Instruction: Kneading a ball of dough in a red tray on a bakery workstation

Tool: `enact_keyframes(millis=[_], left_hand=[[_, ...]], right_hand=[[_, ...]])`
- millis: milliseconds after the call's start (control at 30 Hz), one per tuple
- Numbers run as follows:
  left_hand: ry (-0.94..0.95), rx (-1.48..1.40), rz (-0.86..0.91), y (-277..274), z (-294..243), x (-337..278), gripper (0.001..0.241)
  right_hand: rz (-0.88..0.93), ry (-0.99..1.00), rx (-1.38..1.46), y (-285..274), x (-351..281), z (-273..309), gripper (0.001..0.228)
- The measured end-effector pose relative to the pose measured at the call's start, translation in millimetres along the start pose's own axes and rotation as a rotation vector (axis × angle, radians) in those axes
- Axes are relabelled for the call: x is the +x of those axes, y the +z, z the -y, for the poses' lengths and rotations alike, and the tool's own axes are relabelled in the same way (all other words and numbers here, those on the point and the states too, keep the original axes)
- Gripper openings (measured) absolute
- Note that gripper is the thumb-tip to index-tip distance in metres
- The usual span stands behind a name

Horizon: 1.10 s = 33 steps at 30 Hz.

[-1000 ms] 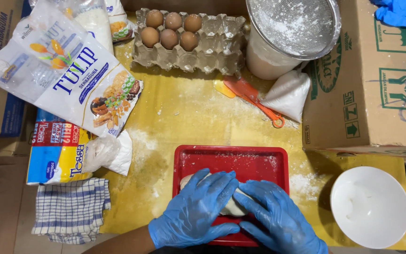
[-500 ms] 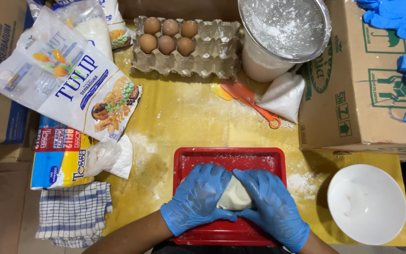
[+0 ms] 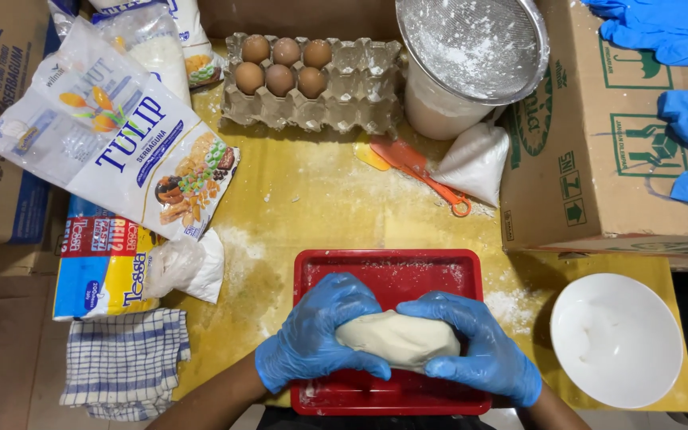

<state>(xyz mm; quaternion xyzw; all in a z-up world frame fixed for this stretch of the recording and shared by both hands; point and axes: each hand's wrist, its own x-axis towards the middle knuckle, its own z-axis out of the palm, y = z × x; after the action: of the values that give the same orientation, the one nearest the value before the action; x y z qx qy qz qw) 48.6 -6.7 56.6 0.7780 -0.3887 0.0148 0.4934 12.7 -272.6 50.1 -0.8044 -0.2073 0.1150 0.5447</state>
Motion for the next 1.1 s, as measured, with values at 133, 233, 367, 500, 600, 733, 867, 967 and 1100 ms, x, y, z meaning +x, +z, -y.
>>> enact_keyframes(millis=[133, 233, 367, 500, 600, 733, 867, 967, 1100], left_hand=[[-0.019, -0.349, -0.028, -13, -17, 1, 0.059], [-0.012, -0.679, -0.068, -6, -34, 9, 0.057], [0.010, -0.850, -0.089, 7, -56, 20, 0.062], [0.016, -0.622, -0.124, -1, -64, 21, 0.060], [-0.051, -0.105, -0.258, -1, -45, 10, 0.058], [-0.225, -0.118, -0.266, -4, -21, -7, 0.051], [-0.376, -0.179, -0.302, 11, 13, -26, 0.051], [-0.330, -0.145, -0.351, 10, 12, -27, 0.053], [-0.342, -0.205, -0.415, 12, 14, -27, 0.054]], right_hand=[[0.047, 0.025, 0.359, 8, -2, 15, 0.090], [0.153, 0.016, 0.641, 18, 11, 40, 0.124], [0.213, 0.095, 0.710, 33, -25, -3, 0.110], [0.169, 0.315, 0.658, 46, -56, -65, 0.072], [0.120, 0.523, 0.594, 33, -52, -60, 0.047], [-0.080, 0.447, 0.027, 7, -14, 42, 0.083], [-0.166, 0.097, -0.289, -4, -16, 71, 0.075], [-0.821, -0.011, -0.268, 47, -31, 114, 0.075], [-0.878, -0.692, -0.107, 32, -24, 9, 0.034]])
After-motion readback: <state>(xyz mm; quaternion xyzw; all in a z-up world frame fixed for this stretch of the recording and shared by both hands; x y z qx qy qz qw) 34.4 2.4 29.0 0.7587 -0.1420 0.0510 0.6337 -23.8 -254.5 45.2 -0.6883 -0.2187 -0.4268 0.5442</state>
